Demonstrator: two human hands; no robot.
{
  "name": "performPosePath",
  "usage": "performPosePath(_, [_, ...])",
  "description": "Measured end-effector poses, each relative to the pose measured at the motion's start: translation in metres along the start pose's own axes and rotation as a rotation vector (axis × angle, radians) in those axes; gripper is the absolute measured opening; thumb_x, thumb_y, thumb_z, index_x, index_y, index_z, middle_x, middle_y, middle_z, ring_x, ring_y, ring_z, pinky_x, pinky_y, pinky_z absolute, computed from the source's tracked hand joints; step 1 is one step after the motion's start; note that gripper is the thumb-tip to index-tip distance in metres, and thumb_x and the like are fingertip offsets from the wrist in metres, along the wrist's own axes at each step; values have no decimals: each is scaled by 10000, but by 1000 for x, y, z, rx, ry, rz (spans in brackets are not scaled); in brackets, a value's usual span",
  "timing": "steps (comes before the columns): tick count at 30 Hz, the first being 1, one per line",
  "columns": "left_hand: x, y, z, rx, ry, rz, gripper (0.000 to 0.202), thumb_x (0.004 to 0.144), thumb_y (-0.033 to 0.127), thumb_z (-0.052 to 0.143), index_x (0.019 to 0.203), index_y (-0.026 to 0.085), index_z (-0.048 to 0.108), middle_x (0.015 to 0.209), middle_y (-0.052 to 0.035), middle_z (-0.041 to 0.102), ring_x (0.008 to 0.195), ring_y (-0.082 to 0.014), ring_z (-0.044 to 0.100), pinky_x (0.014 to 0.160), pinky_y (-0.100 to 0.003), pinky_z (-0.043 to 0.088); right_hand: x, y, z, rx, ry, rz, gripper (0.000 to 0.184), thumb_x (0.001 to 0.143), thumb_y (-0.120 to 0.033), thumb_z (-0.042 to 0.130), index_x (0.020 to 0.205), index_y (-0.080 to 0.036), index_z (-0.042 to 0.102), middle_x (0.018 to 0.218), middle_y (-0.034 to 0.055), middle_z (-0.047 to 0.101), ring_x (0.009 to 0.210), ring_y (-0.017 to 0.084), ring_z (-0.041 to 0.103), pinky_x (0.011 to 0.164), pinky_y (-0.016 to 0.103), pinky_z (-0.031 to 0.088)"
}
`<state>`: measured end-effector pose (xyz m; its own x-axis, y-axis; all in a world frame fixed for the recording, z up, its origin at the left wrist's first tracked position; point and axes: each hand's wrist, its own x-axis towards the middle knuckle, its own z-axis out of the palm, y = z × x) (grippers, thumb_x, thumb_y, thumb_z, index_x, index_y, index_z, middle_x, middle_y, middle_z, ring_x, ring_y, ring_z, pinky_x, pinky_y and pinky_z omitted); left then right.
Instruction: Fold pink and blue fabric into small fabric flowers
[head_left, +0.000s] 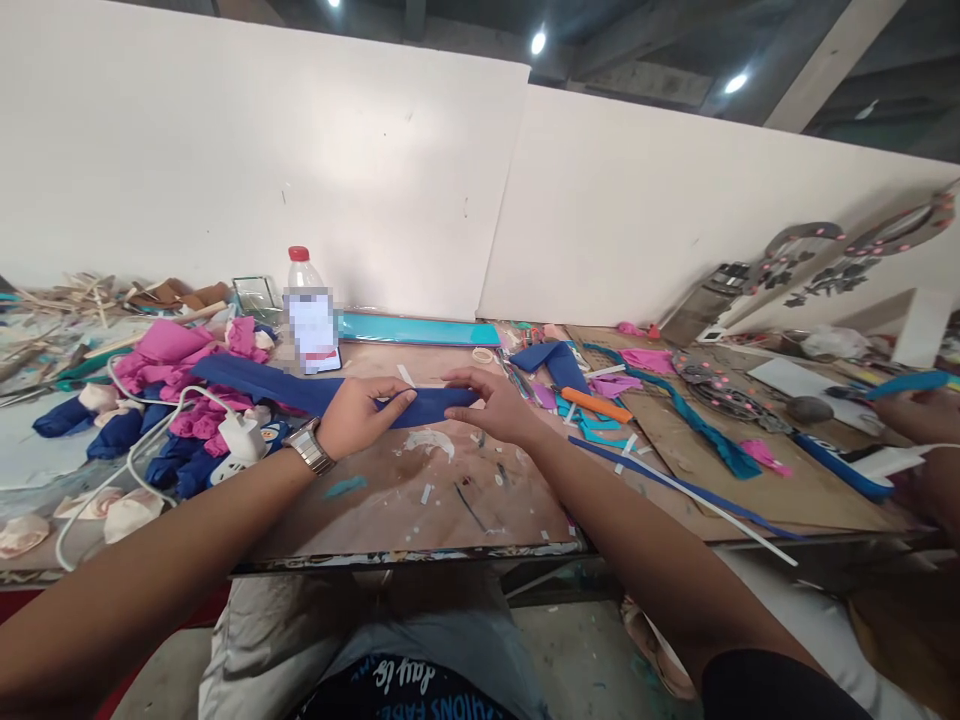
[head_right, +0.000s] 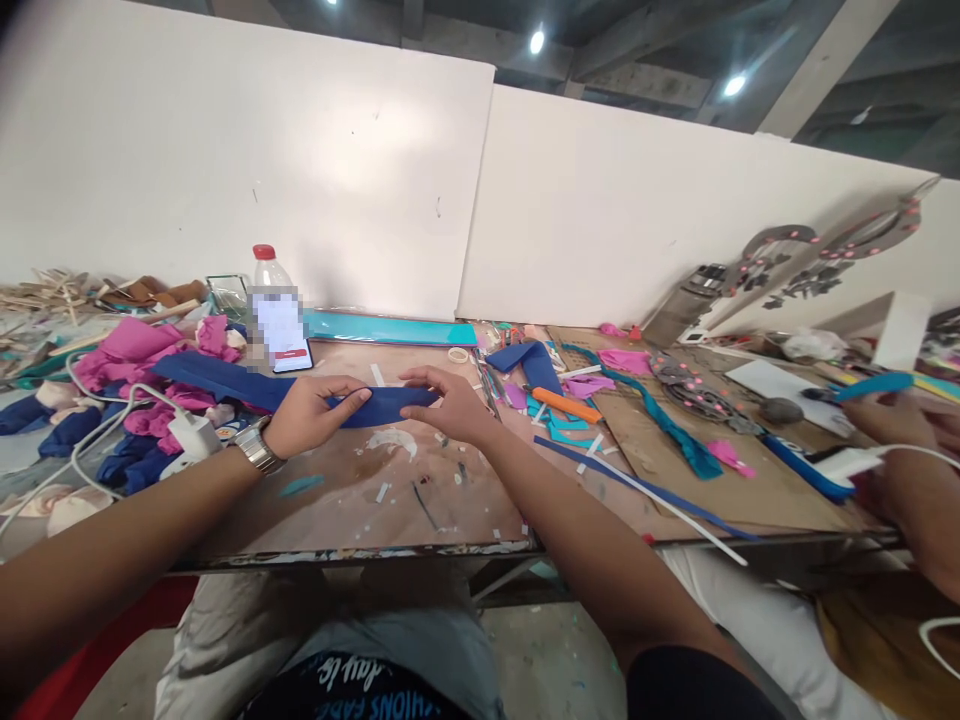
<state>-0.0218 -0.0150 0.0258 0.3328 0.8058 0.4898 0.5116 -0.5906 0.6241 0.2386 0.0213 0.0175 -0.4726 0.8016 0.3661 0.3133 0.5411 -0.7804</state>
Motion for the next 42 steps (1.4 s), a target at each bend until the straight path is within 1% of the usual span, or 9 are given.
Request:
performPosePath(2, [-1,0,1,-4,-16,-3,408,995,514,523,961,200,781,921,-41,799,790,-185,699,734,-283,489,-3,-5,5,13,12,-20,486,778,-451,837,1202,-240,725,1189,86,745,1098,260,704,912,366,552])
performPosePath(6, [-2,-3,3,0,-60,1,403,996,517,527,972,208,785,890,-28,793,763,-175,684,713,-280,470,-5,-10,15,-91,37,-7,271,863,-460,746,995,-227,785,949,48,785,887,219,714,793,324,527])
performPosePath(9, [-1,-4,2,-3,-94,9,401,981,532,552,996,207,786,928,-36,795,800,-182,691,732,-282,473,-6,-7,18,-142,75,-10,234,887,-432,716,914,-212,789,852,31,776,791,195,690,736,300,494])
performPosePath(12, [-1,-5,2,25,-149,27,345,938,508,630,993,208,793,860,-22,785,732,-167,666,684,-277,445,-6,-4,20,-159,78,-6,225,883,-414,721,921,-204,793,856,34,777,778,193,683,719,293,485])
performPosePath(16, [0,-8,1,-1,-183,-5,352,928,497,639,881,183,790,701,-5,727,630,-137,600,604,-259,390,-7,-5,21,-145,97,-17,210,877,-397,732,938,-208,798,879,36,782,806,198,695,737,290,501])
performPosePath(21, [1,-9,2,-106,-179,-26,404,911,534,650,900,157,797,765,-32,750,675,-142,613,630,-247,416,-7,-13,25,-156,85,-22,193,863,-370,746,945,-205,803,887,31,787,814,189,700,749,278,498])
performPosePath(25, [3,-11,3,-166,-175,-79,443,916,540,635,808,132,767,699,-25,704,621,-123,555,582,-238,384,-7,-13,25,-158,86,1,251,890,-425,711,874,-188,791,798,21,761,729,171,662,677,270,466])
performPosePath(29, [4,-13,2,-154,-178,-76,439,909,538,648,809,126,763,696,-20,689,616,-113,531,577,-232,373,-6,-11,25,-145,82,9,293,899,-455,694,844,-182,783,755,18,747,698,168,645,637,267,450])
performPosePath(42, [4,-14,0,-155,-186,-36,420,906,525,668,798,133,773,687,-13,706,616,-109,549,594,-228,399,-6,-13,23,-215,62,-28,310,933,-444,658,827,-184,791,747,10,748,696,151,638,665,257,433])
